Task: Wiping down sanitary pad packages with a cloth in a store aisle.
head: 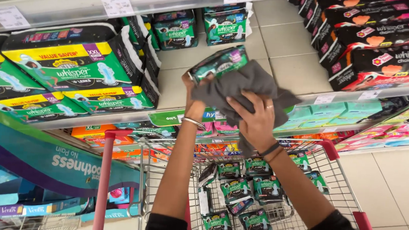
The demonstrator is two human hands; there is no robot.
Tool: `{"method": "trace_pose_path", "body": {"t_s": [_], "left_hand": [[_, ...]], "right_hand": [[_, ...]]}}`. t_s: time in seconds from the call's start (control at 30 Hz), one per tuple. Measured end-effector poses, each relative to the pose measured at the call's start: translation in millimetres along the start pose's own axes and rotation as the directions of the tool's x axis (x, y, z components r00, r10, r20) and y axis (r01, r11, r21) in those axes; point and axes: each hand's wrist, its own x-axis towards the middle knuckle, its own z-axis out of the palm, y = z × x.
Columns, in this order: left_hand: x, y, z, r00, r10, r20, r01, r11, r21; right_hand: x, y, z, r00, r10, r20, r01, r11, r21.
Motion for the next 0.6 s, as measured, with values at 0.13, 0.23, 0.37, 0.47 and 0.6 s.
{"method": "trace_pose_path", "body": {"t_s": [0.13, 0.23, 0.37, 0.47, 0.6], "left_hand": [[-1, -9, -23, 0.993, -0.059, 0.099, 0.076, 0.981, -0.180], [-4, -25, -26, 0.888, -0.399, 0.231, 0.438, 0.886, -0.153], [-17, -10, -7, 0.979, -0.059, 0.194, 0.087, 0.987, -0.138], [-23, 4, 3, 0.984, 0.071, 0.166, -0.046, 0.988, -0.145], [-40, 18, 13, 0.968, 0.181, 0.176, -0.174, 0.983, -0.052]], "right_hand": [[-11, 32, -1, 0.994, 0.102, -0.044, -0.101, 0.995, 0.026], [5, 38, -11, 0.895, 0.415, -0.165, -0.329, 0.862, 0.386], [32, 12, -36, 0.960, 0.272, -0.070, -0.174, 0.772, 0.611], [44, 6, -44, 0.991, 0.041, -0.128, 0.006, 0.940, 0.341], [58, 19, -39, 0.918, 0.349, -0.190, -0.194, 0.811, 0.552]]}}
